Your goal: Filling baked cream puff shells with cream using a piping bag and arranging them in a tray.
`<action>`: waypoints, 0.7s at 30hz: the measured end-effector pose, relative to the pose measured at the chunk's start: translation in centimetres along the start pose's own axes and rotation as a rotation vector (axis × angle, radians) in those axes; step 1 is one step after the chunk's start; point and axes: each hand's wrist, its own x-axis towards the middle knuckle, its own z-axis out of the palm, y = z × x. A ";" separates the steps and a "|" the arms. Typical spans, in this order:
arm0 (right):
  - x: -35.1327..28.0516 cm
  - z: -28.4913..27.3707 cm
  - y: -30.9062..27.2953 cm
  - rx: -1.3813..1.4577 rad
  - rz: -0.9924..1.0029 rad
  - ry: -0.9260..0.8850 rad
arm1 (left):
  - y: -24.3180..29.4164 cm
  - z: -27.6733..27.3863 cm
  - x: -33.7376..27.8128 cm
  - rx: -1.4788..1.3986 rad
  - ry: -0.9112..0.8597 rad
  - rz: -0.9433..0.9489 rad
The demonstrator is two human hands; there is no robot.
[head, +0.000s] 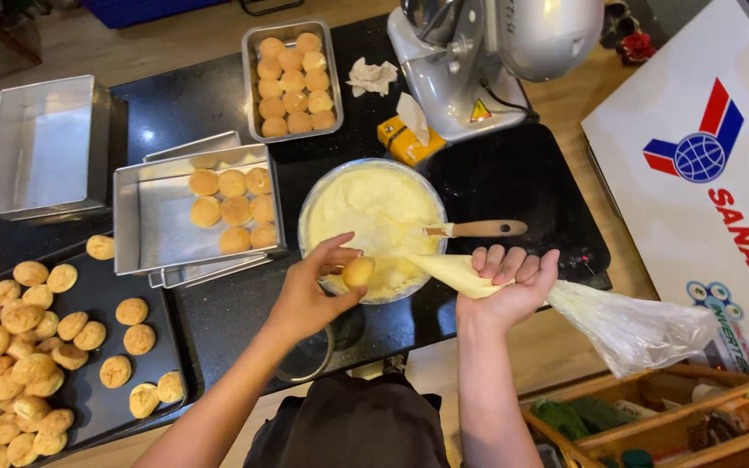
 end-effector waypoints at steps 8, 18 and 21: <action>0.7 -1.7 -1.1 0.000 -0.016 0.049 | 2.3 2.0 -0.6 0.500 -0.244 0.104; 1.0 -1.2 -1.7 -0.095 0.013 0.089 | -1.9 -16.9 0.4 0.621 0.449 0.101; 0.7 -0.2 -0.9 -0.095 0.038 0.092 | -5.7 -21.1 1.1 0.802 0.432 -0.108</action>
